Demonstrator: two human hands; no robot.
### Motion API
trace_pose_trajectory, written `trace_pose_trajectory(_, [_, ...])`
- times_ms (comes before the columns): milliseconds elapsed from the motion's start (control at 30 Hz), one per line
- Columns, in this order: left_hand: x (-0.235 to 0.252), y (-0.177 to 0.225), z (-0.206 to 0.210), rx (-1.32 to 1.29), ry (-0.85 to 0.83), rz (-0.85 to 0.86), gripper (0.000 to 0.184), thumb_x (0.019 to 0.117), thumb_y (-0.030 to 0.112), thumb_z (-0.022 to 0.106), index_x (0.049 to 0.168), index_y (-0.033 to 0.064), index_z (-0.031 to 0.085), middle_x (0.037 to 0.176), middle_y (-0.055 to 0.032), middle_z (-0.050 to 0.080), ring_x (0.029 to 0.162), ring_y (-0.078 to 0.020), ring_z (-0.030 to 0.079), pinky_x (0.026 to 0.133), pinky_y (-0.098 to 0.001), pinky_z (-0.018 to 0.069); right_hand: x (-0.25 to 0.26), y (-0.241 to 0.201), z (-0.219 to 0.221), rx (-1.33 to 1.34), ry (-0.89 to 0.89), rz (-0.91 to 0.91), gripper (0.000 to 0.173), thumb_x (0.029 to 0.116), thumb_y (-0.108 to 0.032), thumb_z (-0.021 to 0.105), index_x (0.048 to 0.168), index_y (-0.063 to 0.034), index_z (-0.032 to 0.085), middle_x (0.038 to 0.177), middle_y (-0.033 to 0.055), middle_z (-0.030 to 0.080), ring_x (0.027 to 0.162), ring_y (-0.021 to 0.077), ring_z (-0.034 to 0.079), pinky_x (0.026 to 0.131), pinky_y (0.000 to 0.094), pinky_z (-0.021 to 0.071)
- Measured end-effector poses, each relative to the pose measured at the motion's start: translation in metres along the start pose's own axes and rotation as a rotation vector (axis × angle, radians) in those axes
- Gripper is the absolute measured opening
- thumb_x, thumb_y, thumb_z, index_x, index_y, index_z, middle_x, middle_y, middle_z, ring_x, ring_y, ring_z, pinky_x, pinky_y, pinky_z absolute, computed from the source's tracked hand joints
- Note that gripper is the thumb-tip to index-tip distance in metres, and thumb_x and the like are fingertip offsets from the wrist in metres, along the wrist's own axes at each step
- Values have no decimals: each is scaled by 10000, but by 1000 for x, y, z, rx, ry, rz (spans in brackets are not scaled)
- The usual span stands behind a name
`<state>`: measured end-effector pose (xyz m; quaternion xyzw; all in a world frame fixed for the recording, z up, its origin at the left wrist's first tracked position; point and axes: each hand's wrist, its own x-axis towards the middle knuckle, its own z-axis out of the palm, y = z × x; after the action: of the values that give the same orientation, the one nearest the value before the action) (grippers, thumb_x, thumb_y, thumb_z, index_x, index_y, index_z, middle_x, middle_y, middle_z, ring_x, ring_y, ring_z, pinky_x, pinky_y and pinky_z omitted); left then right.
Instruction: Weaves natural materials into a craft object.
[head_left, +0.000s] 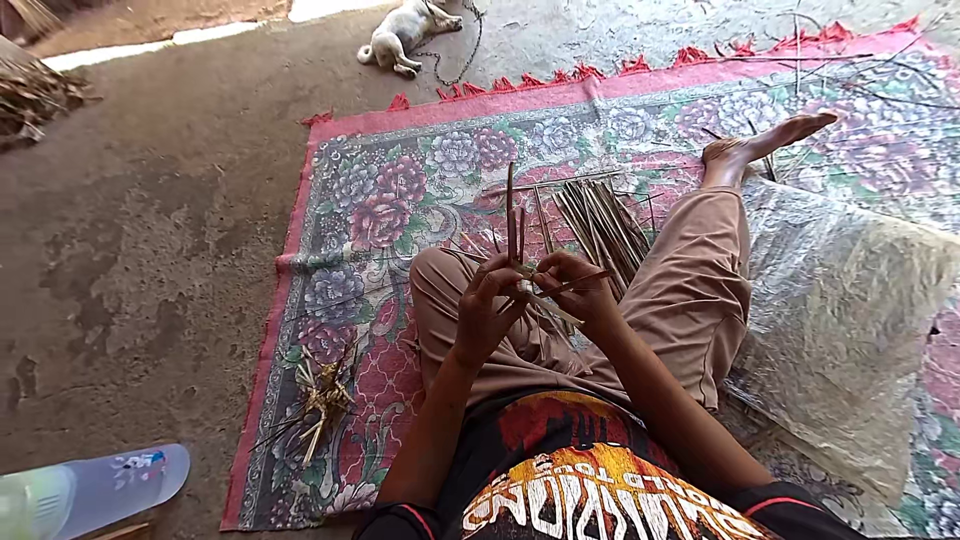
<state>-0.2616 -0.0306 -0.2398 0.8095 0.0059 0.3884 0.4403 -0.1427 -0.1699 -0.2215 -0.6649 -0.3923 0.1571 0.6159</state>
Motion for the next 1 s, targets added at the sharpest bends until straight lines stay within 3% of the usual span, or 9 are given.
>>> trace_pose_trajectory(100, [-1, -1, 2, 97, -11, 57, 329, 812, -4, 799, 1110, 5, 659, 1311, -173, 625, 1202, -204, 626, 989, -320, 542, 0, 5, 4, 129, 3, 72, 109, 932, -1, 652, 1036, -29, 638, 689, -31, 604, 580, 5, 553, 576, 181, 497])
trace_pose_trajectory(233, [-2, -1, 2, 181, -63, 94, 294, 843, -3, 768, 1125, 14, 685, 1309, -154, 648, 1214, -224, 628, 1044, -375, 513, -2, 5, 8, 198, 19, 182, 120, 936, 22, 632, 1046, -26, 629, 668, -13, 580, 543, 27, 511, 539, 190, 457])
trace_pose_trajectory(433, [-2, -4, 1, 229, -132, 139, 218, 873, 5, 733, 1087, 32, 710, 1312, -143, 657, 1233, -233, 624, 1063, -400, 498, 1, 10, 10, 228, -21, 330, 48, 943, 24, 625, 986, 4, 620, 775, 21, 609, 645, 40, 555, 612, 205, 486])
trace_pose_trajectory(567, [-1, -8, -1, 220, -171, 140, 225, 862, 7, 737, 1084, 42, 735, 1318, -144, 650, 1233, -236, 619, 1060, -398, 502, 3, 10, 6, 338, -77, 428, 78, 946, 34, 569, 903, -20, 605, 710, -2, 576, 618, 51, 551, 611, 231, 502])
trace_pose_trajectory(667, [0, -17, -5, -48, -128, -45, 252, 802, 3, 787, 1030, 3, 678, 1306, -148, 631, 1146, -152, 641, 958, -281, 540, 1, -9, 1, 271, -164, 299, 76, 896, -39, 556, 841, -84, 583, 688, -42, 520, 616, 37, 504, 607, 221, 453])
trace_pose_trajectory(733, [3, -13, -3, -304, -76, -192, 344, 742, -52, 790, 1033, 42, 633, 1283, -79, 636, 1072, -91, 642, 869, -232, 550, 0, -20, -1, 247, -184, 208, 56, 921, -65, 572, 874, -90, 590, 708, -44, 538, 631, 27, 517, 609, 208, 455])
trace_pose_trajectory(833, [2, -8, -2, -635, -14, -369, 399, 801, 22, 794, 1117, 166, 599, 1312, -3, 618, 1137, -106, 633, 921, -275, 564, 1, -27, -9, 298, -187, 146, 41, 989, -97, 565, 1001, -83, 602, 829, -21, 625, 739, 47, 606, 722, 230, 541])
trace_pose_trajectory(933, [3, -7, 1, -828, 136, -510, 307, 851, 202, 820, 1073, 227, 610, 1192, -4, 688, 889, -67, 662, 729, -217, 551, 4, -11, -7, 214, -107, 127, 67, 990, -68, 580, 993, -54, 645, 850, -8, 681, 738, 44, 627, 714, 227, 544])
trace_pose_trajectory(1000, [3, -7, 0, -942, 178, -602, 278, 894, 259, 782, 1119, 208, 628, 1119, -55, 714, 771, -76, 664, 669, -206, 549, 3, 2, -5, 109, -69, 106, 118, 992, -53, 589, 1040, -17, 690, 926, 23, 707, 794, 48, 647, 749, 235, 553])
